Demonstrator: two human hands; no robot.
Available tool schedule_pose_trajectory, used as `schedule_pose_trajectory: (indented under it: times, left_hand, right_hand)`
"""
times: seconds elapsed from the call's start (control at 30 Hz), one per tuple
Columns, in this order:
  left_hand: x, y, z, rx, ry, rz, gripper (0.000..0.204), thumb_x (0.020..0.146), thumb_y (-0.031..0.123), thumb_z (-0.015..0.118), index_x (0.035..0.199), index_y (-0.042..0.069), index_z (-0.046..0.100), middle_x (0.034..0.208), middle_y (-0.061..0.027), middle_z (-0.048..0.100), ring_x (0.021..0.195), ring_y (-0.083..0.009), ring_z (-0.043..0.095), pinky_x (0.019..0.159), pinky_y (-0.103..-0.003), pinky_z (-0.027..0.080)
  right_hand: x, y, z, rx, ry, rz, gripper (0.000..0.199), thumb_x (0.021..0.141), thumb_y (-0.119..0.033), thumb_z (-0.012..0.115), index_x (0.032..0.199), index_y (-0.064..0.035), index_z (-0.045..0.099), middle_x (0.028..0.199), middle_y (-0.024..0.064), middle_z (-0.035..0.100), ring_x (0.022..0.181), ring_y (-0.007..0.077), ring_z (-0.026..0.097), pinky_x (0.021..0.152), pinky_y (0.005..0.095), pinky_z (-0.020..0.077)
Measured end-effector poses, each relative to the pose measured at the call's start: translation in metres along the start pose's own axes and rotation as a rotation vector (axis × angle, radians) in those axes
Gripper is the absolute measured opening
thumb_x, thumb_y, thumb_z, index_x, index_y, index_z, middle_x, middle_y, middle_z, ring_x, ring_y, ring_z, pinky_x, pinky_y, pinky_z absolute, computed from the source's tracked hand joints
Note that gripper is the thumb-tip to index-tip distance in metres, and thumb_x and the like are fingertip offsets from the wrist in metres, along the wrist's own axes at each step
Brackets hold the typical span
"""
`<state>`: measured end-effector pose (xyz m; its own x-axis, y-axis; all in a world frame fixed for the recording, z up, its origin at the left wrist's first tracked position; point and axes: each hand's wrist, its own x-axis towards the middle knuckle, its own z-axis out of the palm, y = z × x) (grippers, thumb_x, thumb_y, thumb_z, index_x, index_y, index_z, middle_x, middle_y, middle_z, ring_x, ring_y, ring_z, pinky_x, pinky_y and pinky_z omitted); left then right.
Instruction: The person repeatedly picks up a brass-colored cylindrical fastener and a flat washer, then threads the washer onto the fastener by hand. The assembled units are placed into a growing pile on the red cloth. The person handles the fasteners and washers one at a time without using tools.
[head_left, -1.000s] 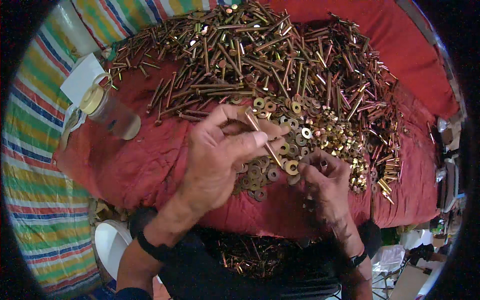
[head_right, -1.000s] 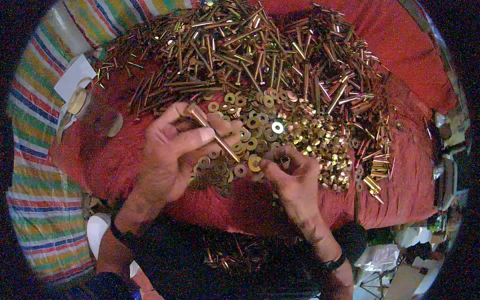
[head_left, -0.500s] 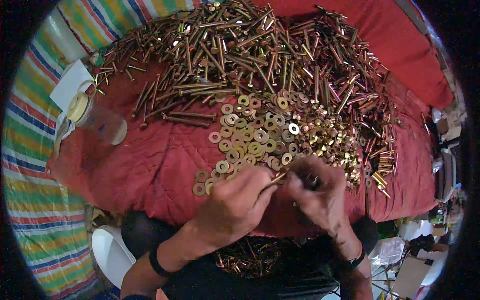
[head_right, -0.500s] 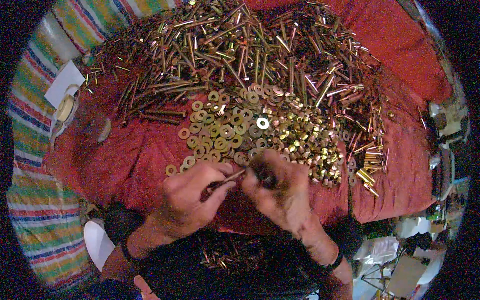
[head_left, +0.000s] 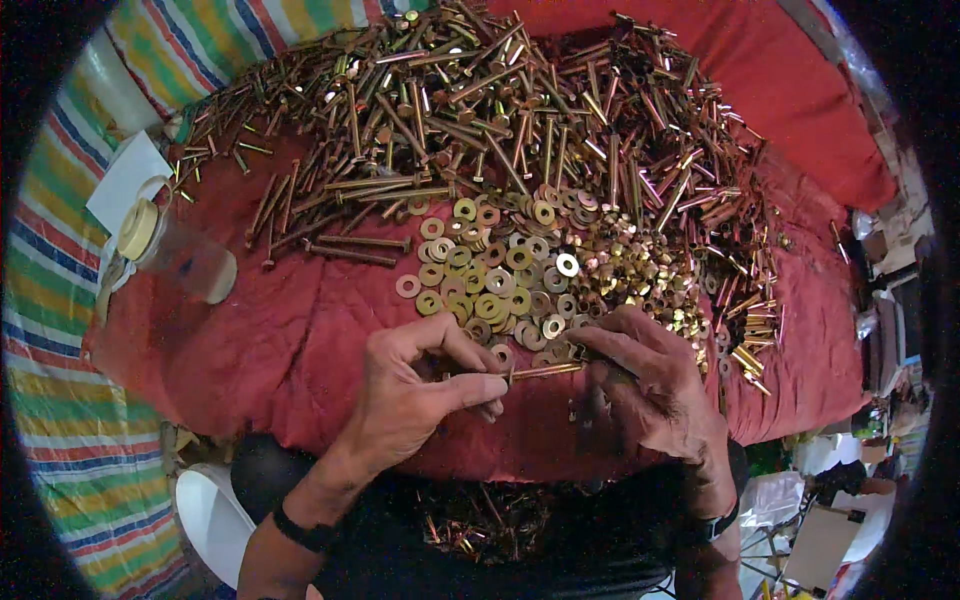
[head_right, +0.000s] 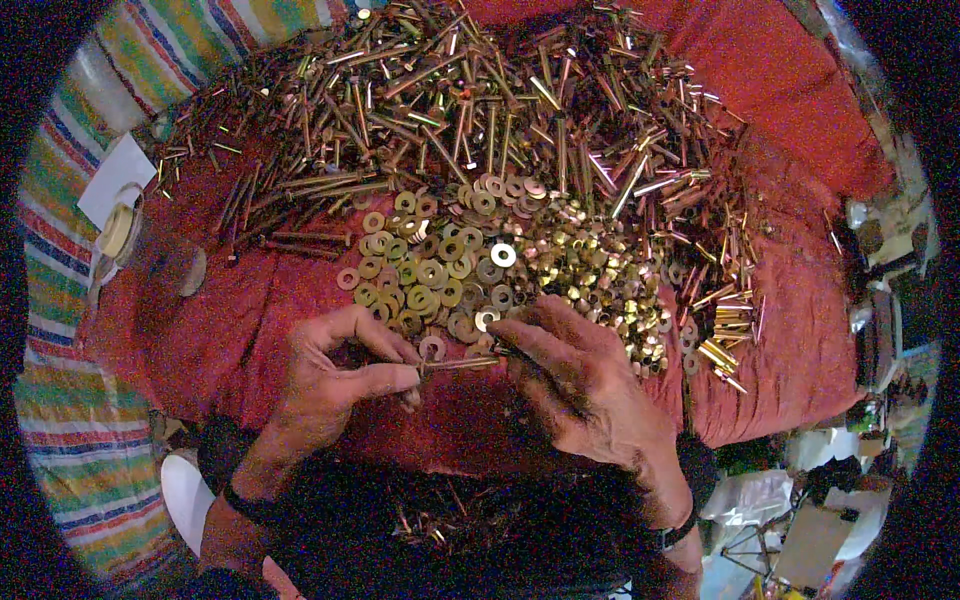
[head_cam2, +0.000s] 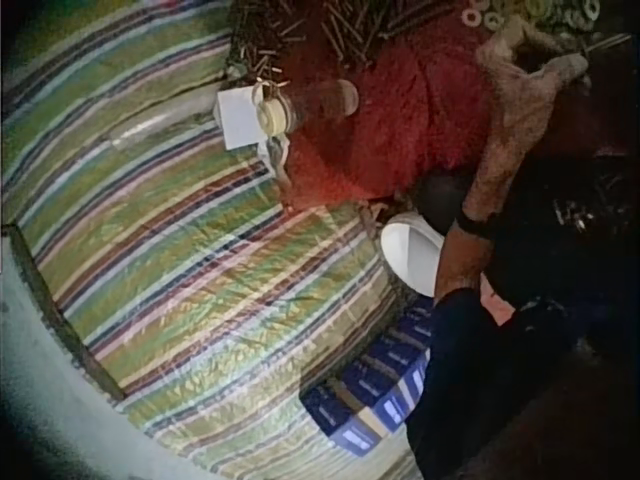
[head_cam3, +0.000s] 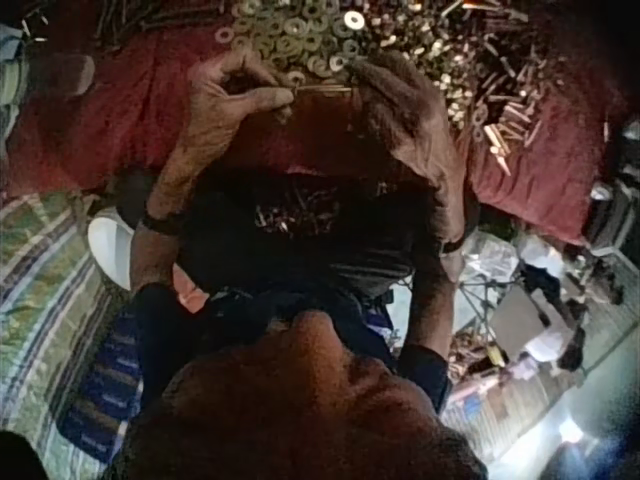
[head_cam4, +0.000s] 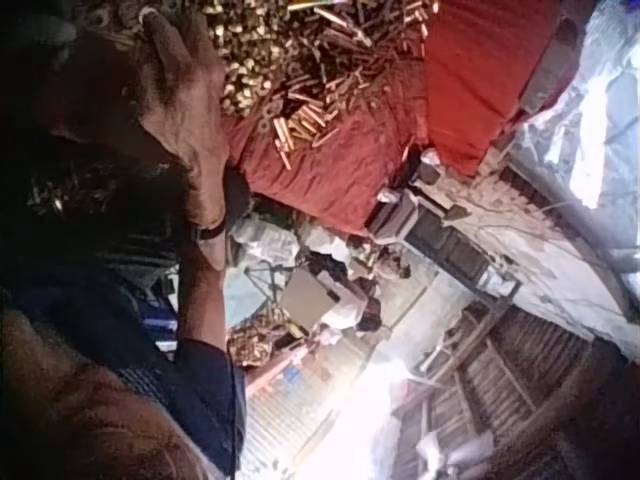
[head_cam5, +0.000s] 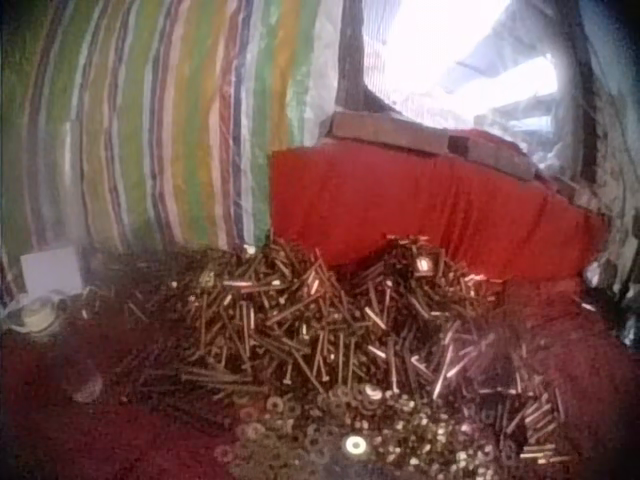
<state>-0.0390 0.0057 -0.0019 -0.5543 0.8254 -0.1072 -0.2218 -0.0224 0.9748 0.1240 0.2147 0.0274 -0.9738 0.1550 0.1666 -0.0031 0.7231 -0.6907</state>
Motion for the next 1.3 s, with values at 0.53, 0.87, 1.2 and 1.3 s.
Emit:
schedule_pose_trajectory:
  times: [0.53,0.87,1.2,1.3]
  left_hand:
    - [-0.002,0.003,-0.007,-0.087,0.019,0.008,0.011,0.084,-0.005,0.077,0.085,-0.004,0.066,0.089,-0.0142,0.068,0.074,-0.0201,0.073,0.067,-0.031,0.063]
    - [-0.003,-0.004,-0.003,-0.275,0.042,0.002,0.012,0.082,-0.008,0.076,0.084,-0.005,0.064,0.088,-0.0183,0.069,0.072,-0.0245,0.073,0.064,-0.038,0.064]
    - [-0.006,-0.005,0.007,-0.258,0.074,0.006,0.014,0.089,0.008,0.071,0.087,-0.002,0.061,0.082,-0.0174,0.068,0.063,-0.0246,0.07,0.057,-0.038,0.061]
    - [-0.006,-0.011,0.01,-0.435,0.029,-0.132,0.025,0.096,0.024,0.063,0.097,-0.002,0.06,0.084,-0.0173,0.067,0.058,-0.0242,0.067,0.052,-0.038,0.059]
  right_hand:
    - [0.001,-0.005,0.0,0.833,0.411,0.264,0.038,0.089,0.003,0.069,0.126,0.0022,0.064,0.103,0.0155,0.075,0.099,0.0261,0.072,0.091,0.037,0.0564]
    - [0.005,-0.002,0.02,1.08,0.616,0.196,0.03,0.092,0.001,0.067,0.12,0.0034,0.06,0.105,0.021,0.073,0.098,0.0308,0.072,0.089,0.0416,0.058]
    - [0.006,-0.012,0.03,1.282,0.708,0.342,0.028,0.093,0.0,0.066,0.12,0.0027,0.06,0.105,0.0207,0.074,0.093,0.0271,0.073,0.083,0.0351,0.059]
    - [0.005,-0.017,0.035,1.153,0.627,0.323,0.027,0.095,-0.004,0.068,0.12,0.0039,0.06,0.108,0.017,0.071,0.101,0.0267,0.071,0.091,0.0402,0.0584]
